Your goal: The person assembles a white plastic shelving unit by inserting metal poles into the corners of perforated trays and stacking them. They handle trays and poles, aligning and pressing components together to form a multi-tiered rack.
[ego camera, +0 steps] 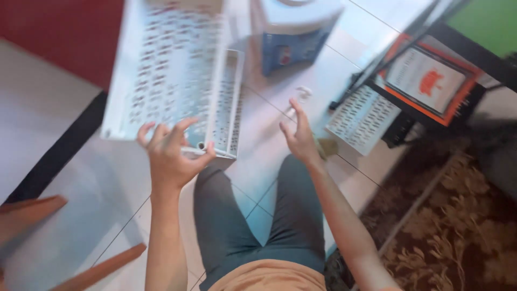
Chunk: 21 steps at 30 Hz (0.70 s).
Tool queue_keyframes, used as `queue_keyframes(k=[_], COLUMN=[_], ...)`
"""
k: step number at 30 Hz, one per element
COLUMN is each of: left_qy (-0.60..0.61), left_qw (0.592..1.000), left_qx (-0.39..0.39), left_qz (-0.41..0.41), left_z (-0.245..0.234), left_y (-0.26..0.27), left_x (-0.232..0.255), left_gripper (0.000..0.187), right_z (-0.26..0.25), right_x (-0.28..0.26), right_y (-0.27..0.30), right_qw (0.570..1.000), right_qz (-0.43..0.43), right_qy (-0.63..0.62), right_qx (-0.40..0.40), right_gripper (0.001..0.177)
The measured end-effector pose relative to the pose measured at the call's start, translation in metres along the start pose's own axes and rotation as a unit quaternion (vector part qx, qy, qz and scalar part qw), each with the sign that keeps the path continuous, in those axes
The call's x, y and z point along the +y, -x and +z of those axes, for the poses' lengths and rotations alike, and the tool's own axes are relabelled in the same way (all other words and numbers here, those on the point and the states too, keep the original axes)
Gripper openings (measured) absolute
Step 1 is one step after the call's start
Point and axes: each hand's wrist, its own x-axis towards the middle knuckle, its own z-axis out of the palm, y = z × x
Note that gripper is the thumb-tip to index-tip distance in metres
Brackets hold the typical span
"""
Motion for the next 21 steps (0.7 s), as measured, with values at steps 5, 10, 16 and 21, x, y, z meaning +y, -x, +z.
queue_keyframes(k=[5,10,16,21], left_qy=[-0.021,-0.004,-0.104,-0.138], left_qw=[0.995,0.986,0.982,0.979], left_qx=[-0.06,-0.161,-0.148,-0.148], left_qz=[0.074,0.045,0.061,0.0], left_z=[-0.051,-0.095,-0.114,-0.086], left_y=[0.01,0.018,0.019,0.005], left_x=[-0.027,-0.048,-0.072,-0.074], left_gripper=[0.018,0.023,0.026,0.028], right_z=[0.025,0.035,0.031,0.032], right_x=[-0.084,-0.137,-0.166,-0.191], right_y=[-0.083,-0.137,-0.14,-0.072], right_qw=[0.995,0.982,0.988,0.995], right_qz=[-0.082,-0.187,-0.119,-0.073], right_qy=[-0.056,-0.029,-0.021,-0.053], right_qx=[0.007,0.024,0.098,0.039], right_gripper=[0.067,0.072,0.038,0.021])
